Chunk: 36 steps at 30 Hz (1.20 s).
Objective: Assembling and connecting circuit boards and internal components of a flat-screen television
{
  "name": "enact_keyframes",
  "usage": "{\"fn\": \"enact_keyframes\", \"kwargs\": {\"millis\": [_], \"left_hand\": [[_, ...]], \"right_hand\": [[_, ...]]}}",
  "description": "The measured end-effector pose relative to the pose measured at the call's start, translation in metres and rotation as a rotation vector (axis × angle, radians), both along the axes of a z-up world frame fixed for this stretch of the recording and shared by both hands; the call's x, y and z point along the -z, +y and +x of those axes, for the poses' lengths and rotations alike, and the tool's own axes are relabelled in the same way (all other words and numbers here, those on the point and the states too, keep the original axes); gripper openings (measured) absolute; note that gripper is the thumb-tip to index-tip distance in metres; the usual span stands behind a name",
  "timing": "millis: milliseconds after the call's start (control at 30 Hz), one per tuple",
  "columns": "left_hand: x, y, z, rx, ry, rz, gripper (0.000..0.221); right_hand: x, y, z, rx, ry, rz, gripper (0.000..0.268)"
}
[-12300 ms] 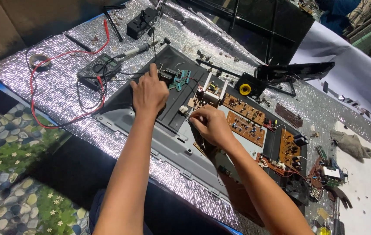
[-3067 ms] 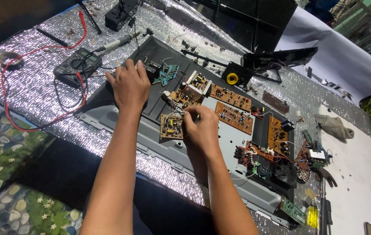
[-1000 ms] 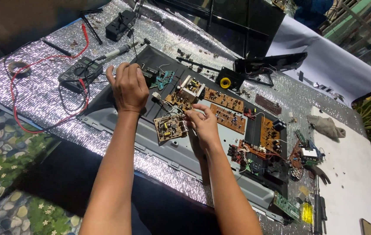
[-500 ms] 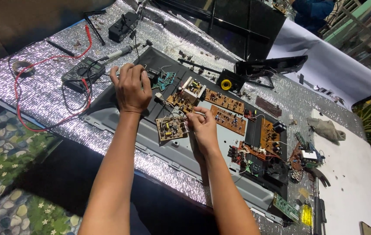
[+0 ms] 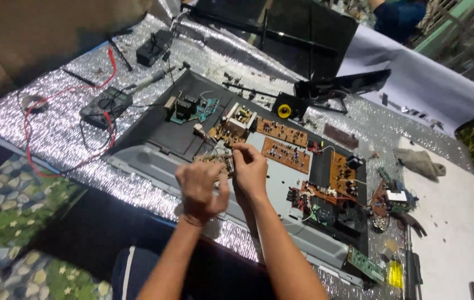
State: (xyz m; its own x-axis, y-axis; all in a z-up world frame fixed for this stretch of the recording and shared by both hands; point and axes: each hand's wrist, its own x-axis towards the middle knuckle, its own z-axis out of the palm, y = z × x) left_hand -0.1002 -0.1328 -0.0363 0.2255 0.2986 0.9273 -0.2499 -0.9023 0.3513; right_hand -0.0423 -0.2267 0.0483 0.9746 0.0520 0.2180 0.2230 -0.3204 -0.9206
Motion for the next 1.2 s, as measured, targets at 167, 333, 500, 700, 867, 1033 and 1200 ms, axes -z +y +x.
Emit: {"fn": "enact_keyframes", "kwargs": {"millis": [167,333,500,700,867,1033,1200], "left_hand": [[-0.039,-0.031,-0.043,-0.094,0.234,-0.056,0.029],[-0.04,-0.028,-0.05,-0.134,0.342,-0.028,0.039],[-0.035,-0.022,-0.063,-0.102,0.416,-0.035,0.044],[-0.027,-0.022,-0.059,-0.139,0.452,-0.026,0.049],[-0.032,-0.022,-0.061,-0.167,0.417,-0.071,0.043],[-0.027,-0.023,-0.061,-0.177,0.387,-0.096,0.042],[-0.028,-0.023,-0.06,-0.207,0.395,-0.1,0.039]], "right_hand": [[0.006,-0.003,0.006,0.005,-0.015,-0.025,0.018],[0.008,-0.008,0.013,-0.022,-0.028,-0.039,0.018],[-0.015,-0.011,0.027,-0.099,-0.499,-0.382,0.019],[0.004,0.013,0.089,-0.361,-0.716,-0.703,0.039],[0.002,0.029,0.111,-0.46,-0.733,-1.046,0.023],[0.002,0.034,0.131,-0.523,-0.771,-1.091,0.008],[0.014,0.029,0.156,-0.545,-0.507,-0.977,0.012]]}}
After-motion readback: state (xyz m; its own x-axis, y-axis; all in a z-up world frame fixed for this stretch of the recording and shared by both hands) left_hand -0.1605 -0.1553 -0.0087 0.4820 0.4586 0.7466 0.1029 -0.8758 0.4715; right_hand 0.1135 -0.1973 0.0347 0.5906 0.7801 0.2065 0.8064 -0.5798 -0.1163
